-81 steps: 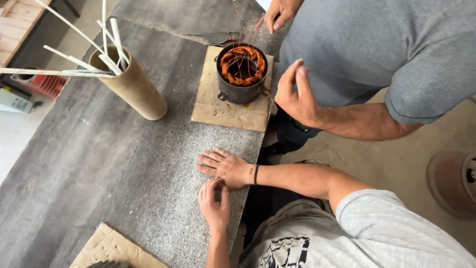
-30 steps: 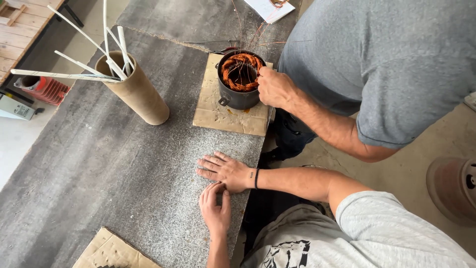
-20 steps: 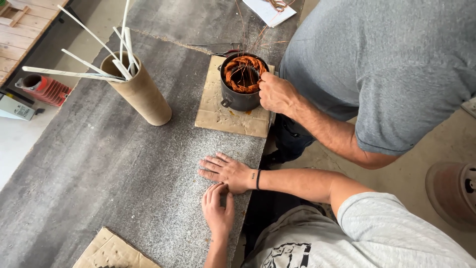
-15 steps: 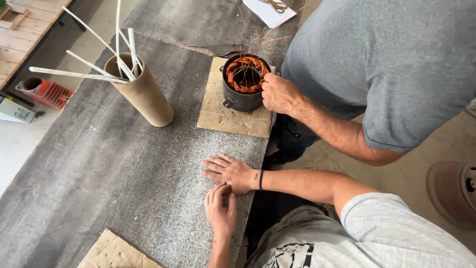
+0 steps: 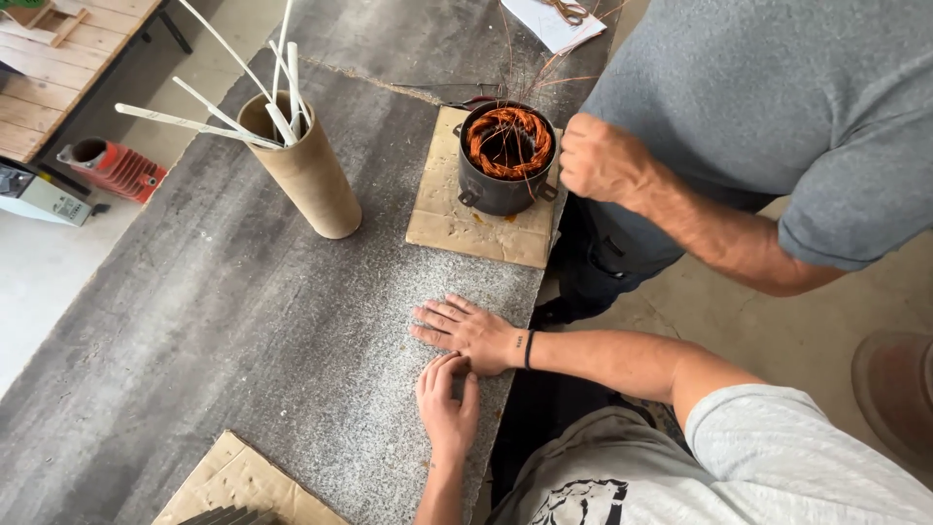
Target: Repairing an electric motor by organizing and trimming copper wire windings within the stator housing.
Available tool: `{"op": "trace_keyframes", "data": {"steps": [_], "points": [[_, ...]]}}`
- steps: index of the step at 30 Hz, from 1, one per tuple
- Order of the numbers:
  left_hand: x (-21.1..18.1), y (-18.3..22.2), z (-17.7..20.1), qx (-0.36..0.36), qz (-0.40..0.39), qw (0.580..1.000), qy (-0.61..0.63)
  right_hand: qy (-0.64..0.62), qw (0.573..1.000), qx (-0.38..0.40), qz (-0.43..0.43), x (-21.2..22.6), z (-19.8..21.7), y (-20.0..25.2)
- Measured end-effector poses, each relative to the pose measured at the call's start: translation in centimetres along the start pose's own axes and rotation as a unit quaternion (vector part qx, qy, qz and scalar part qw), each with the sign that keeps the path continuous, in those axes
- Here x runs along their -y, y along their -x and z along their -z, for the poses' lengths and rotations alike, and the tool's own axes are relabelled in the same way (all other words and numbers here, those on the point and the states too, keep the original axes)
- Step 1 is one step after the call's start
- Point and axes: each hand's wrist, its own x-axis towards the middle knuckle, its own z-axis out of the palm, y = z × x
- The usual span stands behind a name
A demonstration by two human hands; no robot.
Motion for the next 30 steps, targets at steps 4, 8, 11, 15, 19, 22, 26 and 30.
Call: {"op": "trace_keyframes", "data": {"steps": [4,8,11,15,19,22,26,30], "points": [[0.2,0.0,-0.1,-0.003,-0.003,1.000,0.003,-0.015,1.000,0.024,-0.005,-0.1,-0.2,-0.1],[0.3,0.0,-0.1,-0.005,-0.007,1.000,0.003,0.001,1.000,0.011,0.002,0.0,0.1,-0.1],[0.1,0.0,0.0,-0.003,-0.002,1.000,0.005,0.006,1.000,0.007,0.006,-0.1,-0.1,-0.1],[0.1,0.0,-0.1,0.002,0.011,1.000,0.004,-0.007,1.000,-0.006,0.006,0.0,0.4,-0.1],[0.4,-0.1,-0.1,-0.010,-0.009,1.000,0.018,0.000,1.000,-0.021,0.012,0.1,0.7,0.0],[0.5,-0.2,-0.2,-0.010,-0.019,1.000,0.017,-0.009,1.000,-0.006,0.013,0.1,0.7,-0.1],[0.2,-0.1,-0.1,-0.009,-0.007,1.000,0.011,-0.027,0.999,-0.018,0.012,0.0,0.6,-0.1],[0.0,-0.2,-0.8,-0.017,0.013,1.000,0.003,-0.016,1.000,-0.008,0.010,-0.2,0.0,0.0]]}}
